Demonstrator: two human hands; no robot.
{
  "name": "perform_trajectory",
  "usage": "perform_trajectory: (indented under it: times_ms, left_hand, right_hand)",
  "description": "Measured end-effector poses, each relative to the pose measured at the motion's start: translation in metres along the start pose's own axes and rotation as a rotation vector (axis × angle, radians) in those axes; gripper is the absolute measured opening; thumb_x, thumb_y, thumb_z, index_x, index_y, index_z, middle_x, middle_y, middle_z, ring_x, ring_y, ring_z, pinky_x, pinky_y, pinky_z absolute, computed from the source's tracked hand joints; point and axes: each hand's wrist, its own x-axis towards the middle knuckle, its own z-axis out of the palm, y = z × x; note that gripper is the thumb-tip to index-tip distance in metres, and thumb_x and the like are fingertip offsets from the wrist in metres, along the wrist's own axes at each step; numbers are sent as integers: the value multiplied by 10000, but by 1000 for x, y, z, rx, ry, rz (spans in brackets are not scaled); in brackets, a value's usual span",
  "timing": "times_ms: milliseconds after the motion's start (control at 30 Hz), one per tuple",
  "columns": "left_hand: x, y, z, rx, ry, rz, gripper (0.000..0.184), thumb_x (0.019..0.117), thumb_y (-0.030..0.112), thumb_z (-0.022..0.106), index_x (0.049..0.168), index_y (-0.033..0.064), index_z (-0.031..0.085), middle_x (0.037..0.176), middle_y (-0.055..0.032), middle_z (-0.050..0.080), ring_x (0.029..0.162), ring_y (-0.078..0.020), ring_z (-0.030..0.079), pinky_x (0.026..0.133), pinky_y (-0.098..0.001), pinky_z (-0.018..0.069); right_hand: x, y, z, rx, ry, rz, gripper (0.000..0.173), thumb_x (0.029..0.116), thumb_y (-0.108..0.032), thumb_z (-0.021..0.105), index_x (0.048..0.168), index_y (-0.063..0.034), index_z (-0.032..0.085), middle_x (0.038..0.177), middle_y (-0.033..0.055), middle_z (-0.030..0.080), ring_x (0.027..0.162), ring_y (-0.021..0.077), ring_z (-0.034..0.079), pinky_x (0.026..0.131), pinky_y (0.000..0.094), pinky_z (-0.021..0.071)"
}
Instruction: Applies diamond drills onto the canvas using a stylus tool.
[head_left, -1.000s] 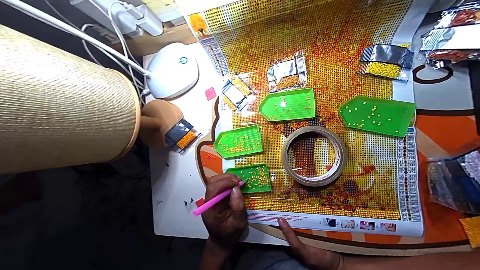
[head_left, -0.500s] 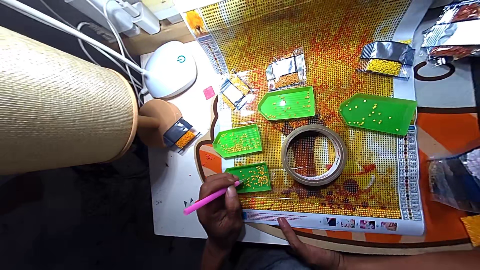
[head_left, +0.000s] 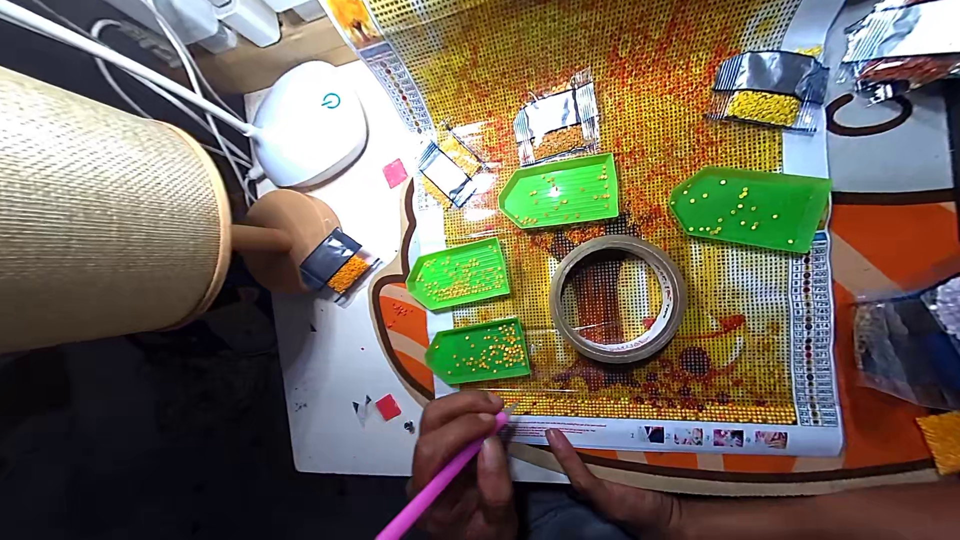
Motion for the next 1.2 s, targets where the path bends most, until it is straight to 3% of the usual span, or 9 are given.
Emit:
perform_trajectory:
  times_ms: [67, 133, 300, 433, 667, 833, 967, 1200]
  left_hand:
    - [-10, -2, 10, 15, -13, -14, 163, 935, 217, 645, 1061, 126, 695, 1071, -56, 686, 980, -227, 677, 848, -366, 589]
    - [-19, -8, 15, 33, -19, -20, 168, 934, 214, 632, 1063, 124, 690, 1065, -45, 678, 987, -214, 671, 852, -354, 585]
    - [-28, -15, 18, 78, -28, 5, 165, 917, 215, 664, 1052, 129, 704, 1062, -47, 684, 983, -210, 670, 853, -351, 582]
    - [-30, -16, 20, 102, -66, 15, 195, 894, 207, 680, 1053, 99, 709, 1071, -59, 678, 975, -213, 671, 836, -345, 590]
    - [-32, -18, 19, 123, -82, 11, 207, 883, 207, 691, 1057, 97, 713, 1074, -61, 682, 993, -218, 669, 850, -349, 586]
    - [-28, -16, 21, 131, -85, 10, 189, 884, 193, 683, 1043, 93, 710, 1061, -54, 678, 985, -209, 669, 848, -338, 585]
    - [-28, -18, 22, 136, -78, 22, 163, 893, 189, 676, 1028, 104, 713, 1058, -51, 682, 988, -202, 670, 856, -342, 583]
    - [-27, -16, 22, 154, -87, 23, 169, 905, 201, 665, 1043, 115, 710, 1063, -49, 678, 987, -202, 672, 857, -343, 584]
  right_hand:
    - [0, 7, -2, 244, 37, -88, 392, 1051, -289, 545, 1262, 23, 655, 1234, 71, 710, 1221, 28, 615, 1078, 197, 470]
    - [7, -17, -5, 432, 91, 32, 385, 1012, -276, 610, 1206, 52, 668, 1159, 56, 735, 1135, -11, 645, 1035, 196, 494]
    - [17, -37, -12, 240, -40, 148, 367, 1020, -242, 571, 1236, 39, 668, 1199, 93, 716, 1157, 20, 627, 1035, 166, 450]
    - [-25, 45, 1, 246, 50, 36, 368, 1021, -289, 605, 1324, -84, 648, 1313, 18, 673, 1276, 40, 576, 1110, 228, 453]
    - [-32, 51, -6, 276, 61, 70, 334, 1019, -277, 617, 1307, -114, 660, 1293, -13, 679, 1261, 28, 582, 1107, 231, 462]
    - [-23, 38, -2, 275, 88, 51, 356, 1006, -253, 631, 1312, -73, 651, 1292, 14, 682, 1263, 33, 584, 1104, 219, 454]
    - [14, -28, -9, 213, 47, 87, 330, 1014, -232, 591, 1214, 13, 683, 1161, 58, 731, 1142, 8, 637, 1026, 168, 470]
    - [11, -23, -7, 168, -36, 115, 354, 1035, -272, 557, 1238, -8, 675, 1190, 52, 719, 1166, 2, 619, 1041, 168, 451]
